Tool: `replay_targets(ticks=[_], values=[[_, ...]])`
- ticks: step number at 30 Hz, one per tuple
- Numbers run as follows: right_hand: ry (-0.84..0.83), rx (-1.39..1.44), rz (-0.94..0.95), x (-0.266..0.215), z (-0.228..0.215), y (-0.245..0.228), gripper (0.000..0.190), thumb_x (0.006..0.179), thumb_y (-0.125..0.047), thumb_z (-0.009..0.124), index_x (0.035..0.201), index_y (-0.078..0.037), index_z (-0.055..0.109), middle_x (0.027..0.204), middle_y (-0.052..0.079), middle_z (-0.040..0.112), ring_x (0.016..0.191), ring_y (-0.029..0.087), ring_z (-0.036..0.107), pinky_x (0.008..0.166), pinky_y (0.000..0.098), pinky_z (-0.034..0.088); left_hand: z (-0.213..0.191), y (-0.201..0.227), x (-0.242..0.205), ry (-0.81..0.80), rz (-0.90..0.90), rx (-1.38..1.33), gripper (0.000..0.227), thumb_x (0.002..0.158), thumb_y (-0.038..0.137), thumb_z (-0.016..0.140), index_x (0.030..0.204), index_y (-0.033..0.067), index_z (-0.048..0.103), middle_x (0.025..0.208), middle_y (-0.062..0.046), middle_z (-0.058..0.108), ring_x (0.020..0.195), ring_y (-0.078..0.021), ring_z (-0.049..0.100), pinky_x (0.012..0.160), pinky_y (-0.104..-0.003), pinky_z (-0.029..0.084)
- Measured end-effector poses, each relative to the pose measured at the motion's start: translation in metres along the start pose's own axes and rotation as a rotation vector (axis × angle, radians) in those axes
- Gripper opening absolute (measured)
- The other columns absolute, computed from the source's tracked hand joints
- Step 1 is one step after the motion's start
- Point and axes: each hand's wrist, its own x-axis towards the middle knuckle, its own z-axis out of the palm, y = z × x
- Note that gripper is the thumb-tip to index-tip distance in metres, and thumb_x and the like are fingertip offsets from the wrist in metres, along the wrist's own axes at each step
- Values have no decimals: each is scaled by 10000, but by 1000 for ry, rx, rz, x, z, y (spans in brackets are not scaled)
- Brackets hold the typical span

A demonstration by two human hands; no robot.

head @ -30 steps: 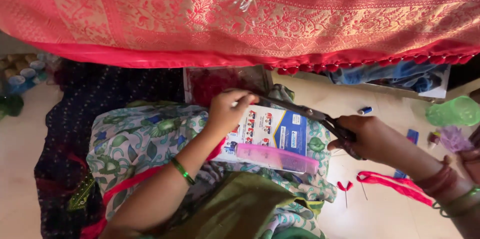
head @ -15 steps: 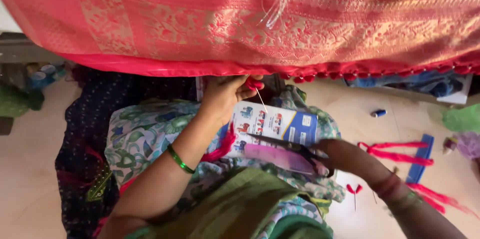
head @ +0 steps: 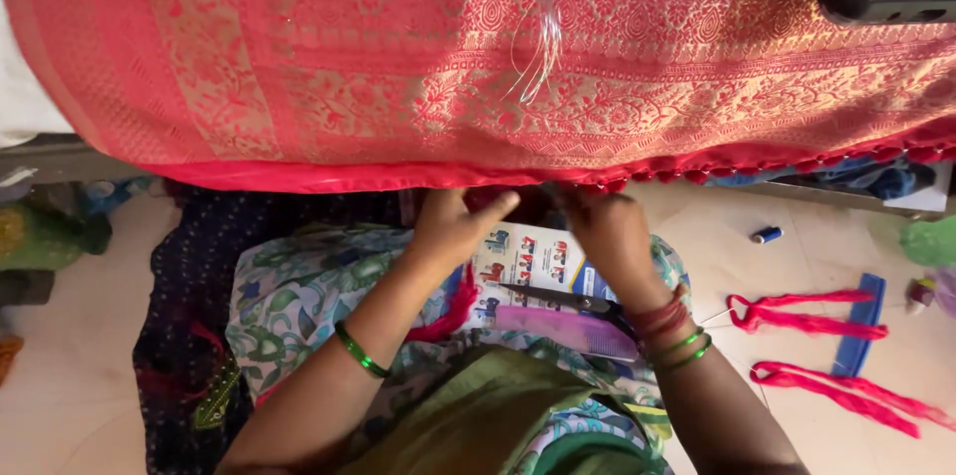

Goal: Applying red decorative fringe and tassels to the edge of a pink saree fabric.

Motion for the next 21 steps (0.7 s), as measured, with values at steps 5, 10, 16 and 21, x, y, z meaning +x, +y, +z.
replay_targets(ticks=[5, 10, 16, 21], values=[[186, -70, 154, -32, 17, 107, 147, 968, -212, 681, 942, -100, 772, 898, 162, 738, 793, 354, 719, 685, 441, 560, 31, 60, 24, -317, -131, -612, 560, 985, 316, 699, 1428, 1, 567, 1458, -86, 606, 1385, -210, 533, 1193, -374, 365], [188, -78, 526, -115, -23, 164, 141, 982, -230, 680, 1013, -131, 776, 835, 172, 729, 763, 367, 719, 678, 456, 556, 72, 56, 33, -194, -702, -984, 509, 947, 398, 675, 1310, 42, 648, 1330, -80, 669, 1236, -183, 617, 1096, -391, 447], [57, -386, 779, -261, 3, 261, 247, 1026, -339, 645, 970, -142, 783, 880, 190, 727, 845, 424, 705, 732, 509, 569, 68, 44, 19, -141, -668, -1385, 179, 1028, 210, 692, 1055, 36, 662, 1086, -112, 715, 1064, -270, 684, 1035, -528, 530], [-122, -271, 1096, -311, 16, 264, 247, 926, -357, 693, 1043, -164, 796, 913, 164, 775, 907, 392, 740, 815, 513, 579, 60, 61, 14, -149, -669, -1158, 213, 965, 108, 668, 1014, -98, 697, 1099, -176, 726, 1108, -273, 686, 1081, -499, 529]])
